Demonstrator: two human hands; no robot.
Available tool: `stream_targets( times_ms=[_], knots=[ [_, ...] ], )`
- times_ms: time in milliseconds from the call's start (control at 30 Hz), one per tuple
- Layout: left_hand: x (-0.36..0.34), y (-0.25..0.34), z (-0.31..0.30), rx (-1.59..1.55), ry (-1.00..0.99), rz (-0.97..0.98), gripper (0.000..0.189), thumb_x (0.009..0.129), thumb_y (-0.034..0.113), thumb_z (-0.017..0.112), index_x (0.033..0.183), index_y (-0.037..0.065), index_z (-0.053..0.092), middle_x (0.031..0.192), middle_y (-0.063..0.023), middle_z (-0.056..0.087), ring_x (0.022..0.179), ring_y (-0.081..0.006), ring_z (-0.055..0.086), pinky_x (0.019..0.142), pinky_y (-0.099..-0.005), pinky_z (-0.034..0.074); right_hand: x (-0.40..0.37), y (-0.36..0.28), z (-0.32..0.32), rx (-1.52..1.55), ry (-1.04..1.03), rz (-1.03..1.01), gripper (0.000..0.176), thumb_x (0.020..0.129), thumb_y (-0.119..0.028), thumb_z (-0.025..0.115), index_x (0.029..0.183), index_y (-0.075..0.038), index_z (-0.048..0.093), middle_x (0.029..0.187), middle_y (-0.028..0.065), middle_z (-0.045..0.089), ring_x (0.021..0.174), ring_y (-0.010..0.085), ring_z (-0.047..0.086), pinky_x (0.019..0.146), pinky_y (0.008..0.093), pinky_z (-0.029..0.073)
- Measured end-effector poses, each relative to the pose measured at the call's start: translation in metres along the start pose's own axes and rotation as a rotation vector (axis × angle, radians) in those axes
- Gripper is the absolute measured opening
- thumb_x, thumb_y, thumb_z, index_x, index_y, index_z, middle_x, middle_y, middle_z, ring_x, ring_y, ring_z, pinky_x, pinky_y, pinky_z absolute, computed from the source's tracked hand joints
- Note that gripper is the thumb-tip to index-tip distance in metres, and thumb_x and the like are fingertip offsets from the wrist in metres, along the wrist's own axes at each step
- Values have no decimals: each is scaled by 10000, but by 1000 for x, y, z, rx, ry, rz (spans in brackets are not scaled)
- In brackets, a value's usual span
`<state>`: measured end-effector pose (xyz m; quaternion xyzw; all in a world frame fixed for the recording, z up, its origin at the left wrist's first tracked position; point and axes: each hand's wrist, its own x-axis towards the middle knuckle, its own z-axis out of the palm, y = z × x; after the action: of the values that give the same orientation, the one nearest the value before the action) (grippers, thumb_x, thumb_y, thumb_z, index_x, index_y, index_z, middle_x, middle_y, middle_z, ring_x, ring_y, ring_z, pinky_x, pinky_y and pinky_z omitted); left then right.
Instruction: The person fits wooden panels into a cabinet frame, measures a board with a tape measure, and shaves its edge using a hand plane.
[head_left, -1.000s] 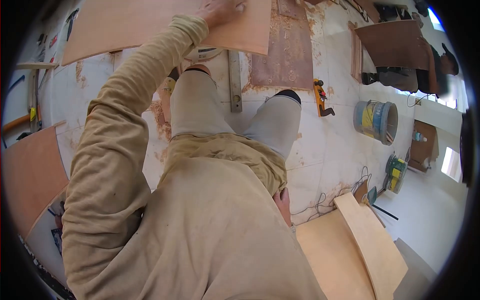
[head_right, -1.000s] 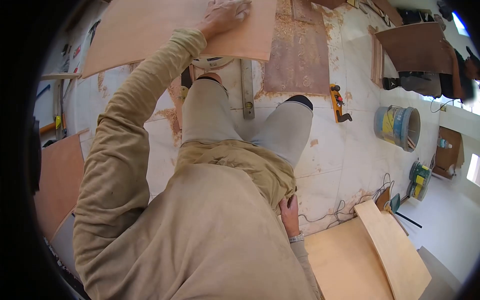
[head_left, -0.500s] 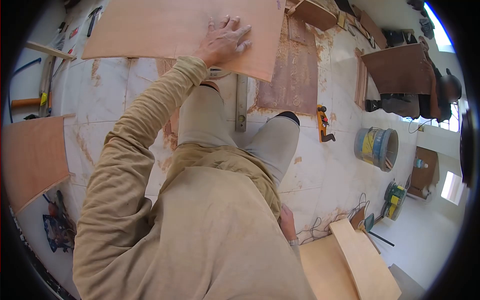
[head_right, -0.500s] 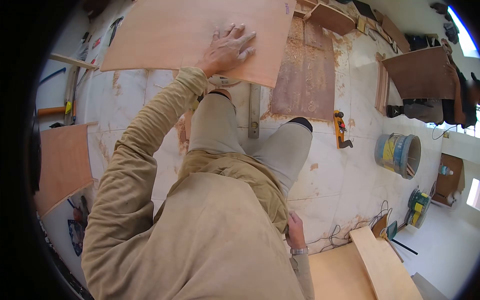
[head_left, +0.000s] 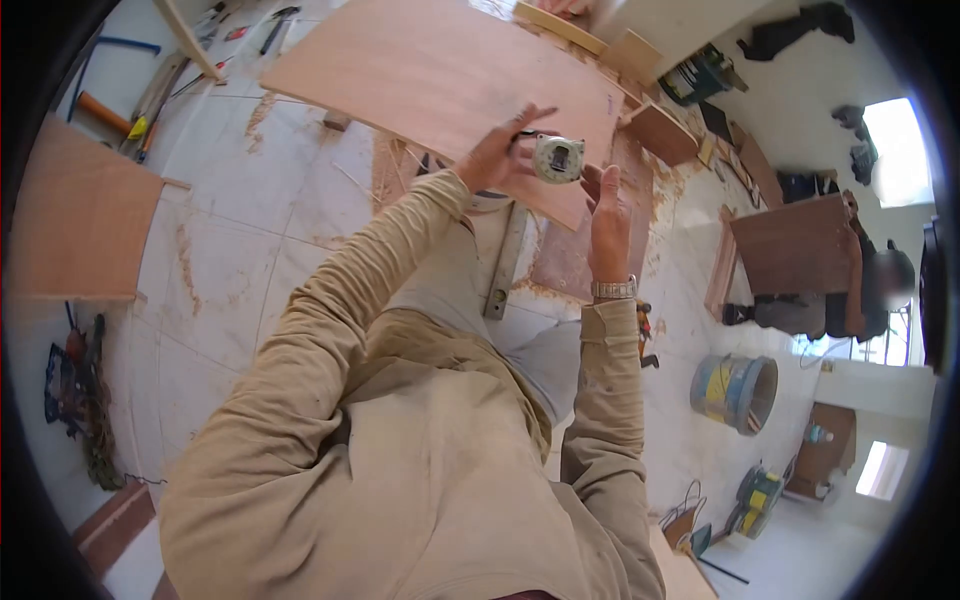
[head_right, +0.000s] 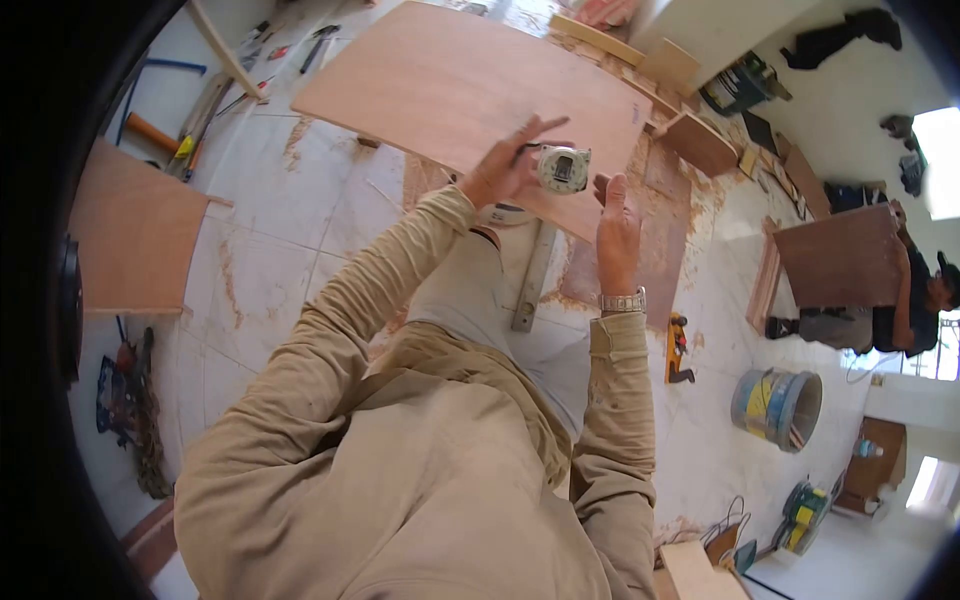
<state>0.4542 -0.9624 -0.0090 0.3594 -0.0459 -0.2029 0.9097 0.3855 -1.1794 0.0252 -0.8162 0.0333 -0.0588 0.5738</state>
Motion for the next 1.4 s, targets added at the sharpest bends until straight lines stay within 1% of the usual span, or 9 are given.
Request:
stream_targets(
  times_ms=[100, 167, 300, 500, 667, 1033, 1100, 1200, 1400],
  knots=[
    [4, 3, -25, -350, 193, 56, 255, 876, 348, 667, 979, 118, 628, 902, -100, 680, 792, -234, 672, 568, -325, 558, 50, 61, 62, -898, 9, -411, 471, 1011, -393, 443, 1315, -52, 556, 1375, 193, 534, 1240, 333, 540, 1058, 477, 381],
    [-44, 22, -30, -443, 146, 137, 359, 891, 431, 667, 1022, 99, 631, 936, -114, 680, 789, -238, 670, 555, -333, 557, 41, 67, 81, -1130, 86, -436, 508, 1011, -408, 421, 1367, -59, 517, 1455, 164, 471, 1352, 318, 437, 1126, 535, 268],
    [-156, 27, -66, -541, 192, 240, 464, 892, 491, 671, 1101, 80, 620, 981, -112, 665, 819, -237, 670, 592, -335, 573, 39, 55, 77, -1079, -15, -346, 532, 1004, -411, 415, 1414, -77, 473, 1487, 144, 438, 1383, 333, 398, 1122, 571, 261],
    [-317, -95, -261, -195, 1139, -51, 375, 848, 351, 722, 1060, 77, 579, 975, -73, 621, 807, -220, 618, 726, -413, 596, 37, 52, 82, -1091, 35, -369, 524, 996, -412, 435, 1406, -88, 484, 1465, 138, 466, 1348, 334, 438, 1108, 572, 281],
    [-399, -132, -301, -37, 1367, -153, 358, 838, 347, 731, 1060, 110, 580, 867, -66, 660, 680, -192, 659, 591, -329, 580, 39, 56, 81, -1078, 40, -420, 522, 989, -412, 447, 1393, -85, 501, 1453, 135, 480, 1327, 336, 461, 1098, 565, 295],
    [-358, -56, -207, 560, 909, -354, 452, 821, 395, 750, 1129, 136, 544, 883, -12, 668, 697, -115, 666, 525, -244, 440, 39, 62, 73, -961, 272, -251, 632, 928, -441, 576, 1367, 5, 491, 1416, 257, 458, 1317, 364, 454, 1068, 539, 351],
    [-335, -54, -192, 454, 900, -301, 464, 829, 402, 740, 1147, 135, 534, 888, -11, 668, 701, -113, 668, 523, -246, 433, 54, 78, 62, -836, 352, 29, 674, 897, -492, 637, 1246, 82, 570, 1265, 311, 566, 1202, 386, 550, 995, 512, 424],
    [-313, -59, -186, 339, 917, -265, 464, 843, 401, 728, 1159, 129, 526, 895, -9, 669, 705, -112, 670, 524, -249, 438, 57, 77, 40, -241, 27, 20, 694, 890, -566, 634, 1066, 105, 658, 1039, 277, 679, 966, 383, 650, 870, 455, 493],
    [-320, -30, -162, 420, 902, -260, 411, 874, 419, 686, 1148, 149, 543, 915, 0, 671, 734, -111, 667, 564, -246, 447, 78, 91, -54, -509, 23, 99, 639, 946, -544, 581, 993, 84, 688, 911, 244, 700, 798, 260, 647, 737, 372, 495]
  ],
)
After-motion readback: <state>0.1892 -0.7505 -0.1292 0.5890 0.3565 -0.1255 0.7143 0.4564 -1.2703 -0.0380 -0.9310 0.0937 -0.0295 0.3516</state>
